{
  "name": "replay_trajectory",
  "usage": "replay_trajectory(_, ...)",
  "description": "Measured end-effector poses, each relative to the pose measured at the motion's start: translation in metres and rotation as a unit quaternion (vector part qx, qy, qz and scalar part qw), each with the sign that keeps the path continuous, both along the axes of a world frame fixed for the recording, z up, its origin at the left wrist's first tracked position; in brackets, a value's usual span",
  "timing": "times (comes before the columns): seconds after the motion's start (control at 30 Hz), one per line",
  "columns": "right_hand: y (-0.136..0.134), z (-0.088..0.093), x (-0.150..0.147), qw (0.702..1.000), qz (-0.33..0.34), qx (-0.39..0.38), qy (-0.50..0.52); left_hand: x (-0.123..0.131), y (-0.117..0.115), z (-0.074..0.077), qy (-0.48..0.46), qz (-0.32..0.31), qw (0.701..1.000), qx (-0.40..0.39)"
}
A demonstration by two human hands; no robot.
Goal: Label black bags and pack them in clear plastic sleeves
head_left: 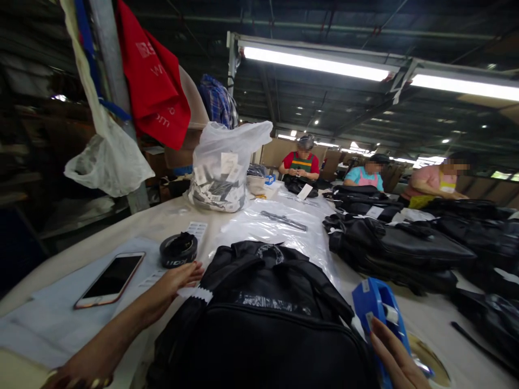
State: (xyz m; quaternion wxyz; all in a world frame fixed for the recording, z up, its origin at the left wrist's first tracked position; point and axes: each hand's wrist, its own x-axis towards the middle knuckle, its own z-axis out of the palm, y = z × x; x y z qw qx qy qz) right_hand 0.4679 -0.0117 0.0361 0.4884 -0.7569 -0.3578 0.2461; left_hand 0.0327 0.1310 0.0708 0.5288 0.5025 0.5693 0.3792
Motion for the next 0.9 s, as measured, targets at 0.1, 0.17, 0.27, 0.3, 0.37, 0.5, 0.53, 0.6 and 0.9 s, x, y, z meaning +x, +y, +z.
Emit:
replay_trajectory(0.1, 0.029, -0.006, 0.006, 1.0, -0.01, 0.004, 0.022, 0.001, -0.028, 0.011, 0.035, -0.02, 0.999, -0.006)
replay_trajectory(0.17, 0.043, -0.001, 0.009, 0.998, 0.018, 0.0, 0.06, 0.001, -0.04, 0.014, 0.046, -0.022, 0.999, 0.008)
replay_trajectory(0.27, 0.054, 0.016, 0.01, 0.991, 0.108, -0.024, 0.081, -0.001, -0.042, 0.01, 0.092, -0.046, 0.994, 0.023)
replay_trajectory(0.3, 0.057, 0.021, 0.008, 0.988, 0.134, -0.036, 0.065, -0.001, -0.04, 0.007, 0.116, -0.053, 0.991, 0.033)
replay_trajectory(0.37, 0.064, 0.026, 0.005, 0.985, 0.161, -0.061, 0.016, -0.001, -0.036, 0.002, 0.168, -0.047, 0.983, 0.064)
replay_trajectory(0.5, 0.081, 0.033, 0.005, 0.973, 0.204, -0.098, -0.033, 0.003, -0.037, -0.004, 0.238, -0.031, 0.96, 0.142)
replay_trajectory(0.53, 0.084, 0.04, 0.007, 0.97, 0.216, -0.103, -0.034, 0.005, -0.04, -0.005, 0.249, -0.034, 0.954, 0.164)
replay_trajectory(0.6, 0.086, 0.063, 0.012, 0.967, 0.224, -0.112, -0.043, 0.011, -0.046, -0.004, 0.275, -0.043, 0.94, 0.198)
replay_trajectory(0.9, 0.059, 0.079, -0.047, 0.964, 0.243, -0.107, 0.022, 0.044, -0.025, -0.014, 0.365, -0.1, 0.92, 0.098)
